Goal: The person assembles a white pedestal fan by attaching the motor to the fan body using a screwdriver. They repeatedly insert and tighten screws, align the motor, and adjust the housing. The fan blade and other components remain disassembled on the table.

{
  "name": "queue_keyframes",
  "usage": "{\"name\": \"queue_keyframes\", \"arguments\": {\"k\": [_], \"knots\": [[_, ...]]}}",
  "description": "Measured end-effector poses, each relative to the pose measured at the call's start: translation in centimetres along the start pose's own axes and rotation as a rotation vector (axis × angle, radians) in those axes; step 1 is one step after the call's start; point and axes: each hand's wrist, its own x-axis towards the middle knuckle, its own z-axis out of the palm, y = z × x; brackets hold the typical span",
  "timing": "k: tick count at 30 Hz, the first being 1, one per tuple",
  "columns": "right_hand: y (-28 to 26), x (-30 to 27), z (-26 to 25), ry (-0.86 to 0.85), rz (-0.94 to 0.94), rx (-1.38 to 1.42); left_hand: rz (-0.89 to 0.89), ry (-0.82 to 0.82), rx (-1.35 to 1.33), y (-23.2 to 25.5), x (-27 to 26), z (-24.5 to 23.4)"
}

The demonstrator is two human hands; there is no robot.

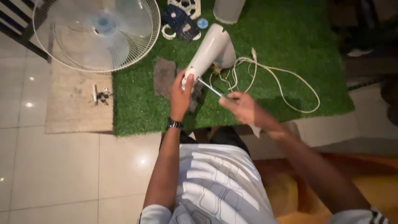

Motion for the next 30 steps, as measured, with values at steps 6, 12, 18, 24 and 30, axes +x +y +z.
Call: {"name": "queue_keyframes", "arguments": {"k": [6,12,18,24,30], "knots": [[0.6,-0.2,0.2,-0.042,0.243,0.167,0.021,0.017,0.008,-0.4,-1.1,0.3],[1.8,-0.9,2.0,0.343,-0.206,-0.748,0.016,0.039,0.041,-1.4,-0.6,0.0],[1.5,1.4,-0.6,-0.109,0.237,0.111,0.029,0.028,0.022,-1.4,-0.2,-0.1],[2.9,-0.5,0.8,0.371,-0.749,-0.858,0.013,0.007,-0.001,-1.4,-0.7,0.1],[2.3,1.4,-1.1,-0.144,0.397,0.232,-0.022,-0.006,-0.034,-1.4,-0.7,0.0]]}}
